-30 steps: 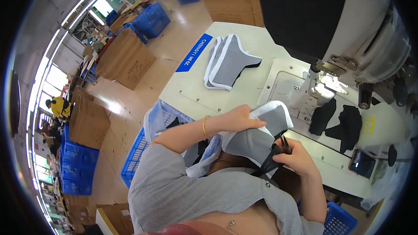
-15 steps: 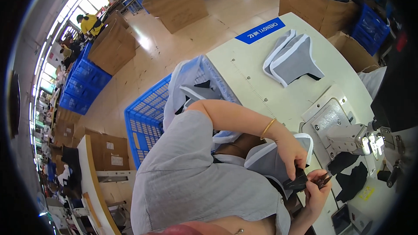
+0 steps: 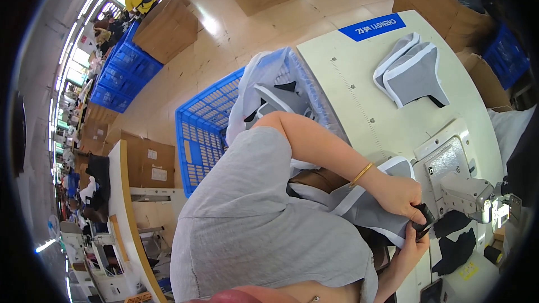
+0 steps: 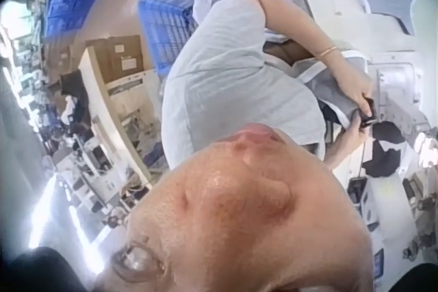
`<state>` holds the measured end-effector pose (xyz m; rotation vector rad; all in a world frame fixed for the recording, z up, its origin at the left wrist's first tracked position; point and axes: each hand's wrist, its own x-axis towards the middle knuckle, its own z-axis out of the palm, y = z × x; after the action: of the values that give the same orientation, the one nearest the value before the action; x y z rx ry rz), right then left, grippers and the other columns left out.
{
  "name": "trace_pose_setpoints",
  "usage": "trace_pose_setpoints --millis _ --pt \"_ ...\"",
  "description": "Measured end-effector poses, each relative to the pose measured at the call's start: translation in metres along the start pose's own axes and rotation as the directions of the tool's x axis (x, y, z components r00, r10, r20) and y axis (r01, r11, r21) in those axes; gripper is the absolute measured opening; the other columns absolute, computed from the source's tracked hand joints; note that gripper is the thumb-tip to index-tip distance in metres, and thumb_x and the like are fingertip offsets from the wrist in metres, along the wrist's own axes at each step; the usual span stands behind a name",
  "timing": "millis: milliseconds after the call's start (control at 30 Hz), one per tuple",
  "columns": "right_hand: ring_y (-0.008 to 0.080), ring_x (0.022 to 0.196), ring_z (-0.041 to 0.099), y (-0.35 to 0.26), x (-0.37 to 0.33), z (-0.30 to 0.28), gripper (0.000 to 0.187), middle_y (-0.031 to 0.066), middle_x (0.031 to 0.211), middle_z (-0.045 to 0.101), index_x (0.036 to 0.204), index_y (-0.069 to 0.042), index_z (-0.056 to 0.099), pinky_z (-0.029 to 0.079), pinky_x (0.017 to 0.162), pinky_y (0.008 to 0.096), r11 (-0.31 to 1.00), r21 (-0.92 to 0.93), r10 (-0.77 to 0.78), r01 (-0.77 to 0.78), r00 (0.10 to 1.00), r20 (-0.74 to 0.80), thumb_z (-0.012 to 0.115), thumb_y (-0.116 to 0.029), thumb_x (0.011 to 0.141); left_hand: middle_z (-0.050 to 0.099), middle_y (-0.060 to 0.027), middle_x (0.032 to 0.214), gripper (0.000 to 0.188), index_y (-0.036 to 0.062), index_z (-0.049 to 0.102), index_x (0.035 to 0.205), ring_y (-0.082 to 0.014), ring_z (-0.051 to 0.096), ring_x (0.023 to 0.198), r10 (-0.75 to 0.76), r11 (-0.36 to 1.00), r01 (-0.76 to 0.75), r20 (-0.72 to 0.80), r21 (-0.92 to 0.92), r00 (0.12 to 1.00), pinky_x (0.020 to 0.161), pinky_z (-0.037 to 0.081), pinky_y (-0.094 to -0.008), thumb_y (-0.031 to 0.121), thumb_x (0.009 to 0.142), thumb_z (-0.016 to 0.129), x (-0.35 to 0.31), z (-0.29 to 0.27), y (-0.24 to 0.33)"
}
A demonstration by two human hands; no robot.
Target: Operate an industrial sewing machine to stitch together black and grey shoe upper components.
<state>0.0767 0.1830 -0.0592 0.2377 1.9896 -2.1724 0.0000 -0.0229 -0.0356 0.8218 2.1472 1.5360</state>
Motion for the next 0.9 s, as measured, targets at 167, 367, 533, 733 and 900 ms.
trace_pose_setpoints --millis 167,367,533,733,900 --pt "0.0105 0.084 0.06 0.02 0.007 -0.019 0.017 0.0052 0.097 0.065 0.106 0.002 0.064 0.049 0.075 0.026 0.994 0.103 -0.036 0.045 0.996 -0.087 0.064 -0.01 0.094 0.054 -0.0032 0.053 0.02 -0.0002 0.07 0.073 -0.012 0.05 0.05 0.0 0.956 0.079 0.267 -0.283 0.964 0.048 0.039 -0.033 0.019 0.079 0.072 0.004 -0.012 -0.008" --pt "0.0097 0.084 0.06 -0.003 -0.005 0.003 0.014 0.0049 0.095 0.065 0.103 0.003 0.064 0.048 0.074 0.0257 0.991 0.032 -0.124 0.132 0.975 -0.185 0.063 -0.009 0.094 0.061 -0.0058 0.056 0.011 0.003 0.073 0.072 -0.0124 0.056 0.053 -0.117 0.989 0.125 0.094 -0.084 0.989 0.049 0.041 -0.0318 0.014 0.071 0.074 -0.004 -0.016 0.009" --pt "0.0031 0.063 0.052 -0.011 -0.011 0.0 0.015 0.0056 0.088 0.065 0.104 0.003 0.065 0.037 0.052 0.0166 0.972 -0.153 -0.2 0.181 0.973 -0.119 0.06 -0.003 0.091 0.066 -0.0078 0.061 0.013 0.0034 0.075 0.072 -0.0116 0.058 0.054 0.041 0.998 -0.044 0.065 0.045 0.997 0.048 0.042 -0.033 0.016 0.069 0.075 0.003 -0.011 0.003" --pt "0.0015 0.054 0.045 -0.004 -0.015 -0.02 0.013 0.0048 0.084 0.064 0.096 0.002 0.069 0.029 0.046 0.0162 0.957 -0.109 -0.271 0.27 0.963 0.011 0.057 -0.001 0.09 0.068 -0.0066 0.066 0.017 0.0032 0.076 0.076 -0.0075 0.059 0.059 -0.115 0.937 0.167 0.18 -0.308 0.977 0.053 0.044 -0.0302 0.02 0.072 0.073 0.011 -0.012 -0.001" --pt "0.0023 0.054 0.044 -0.017 -0.025 -0.024 0.013 0.0043 0.083 0.064 0.094 0.003 0.069 0.028 0.047 0.018 0.898 -0.281 -0.323 0.339 0.941 0.102 0.057 0.0 0.088 0.069 -0.0071 0.068 0.019 0.003 0.076 0.08 -0.0108 0.062 0.063 0.063 0.995 -0.03 0.355 -0.097 0.933 0.058 0.046 -0.0302 0.02 0.076 0.07 0.017 -0.013 0.009"
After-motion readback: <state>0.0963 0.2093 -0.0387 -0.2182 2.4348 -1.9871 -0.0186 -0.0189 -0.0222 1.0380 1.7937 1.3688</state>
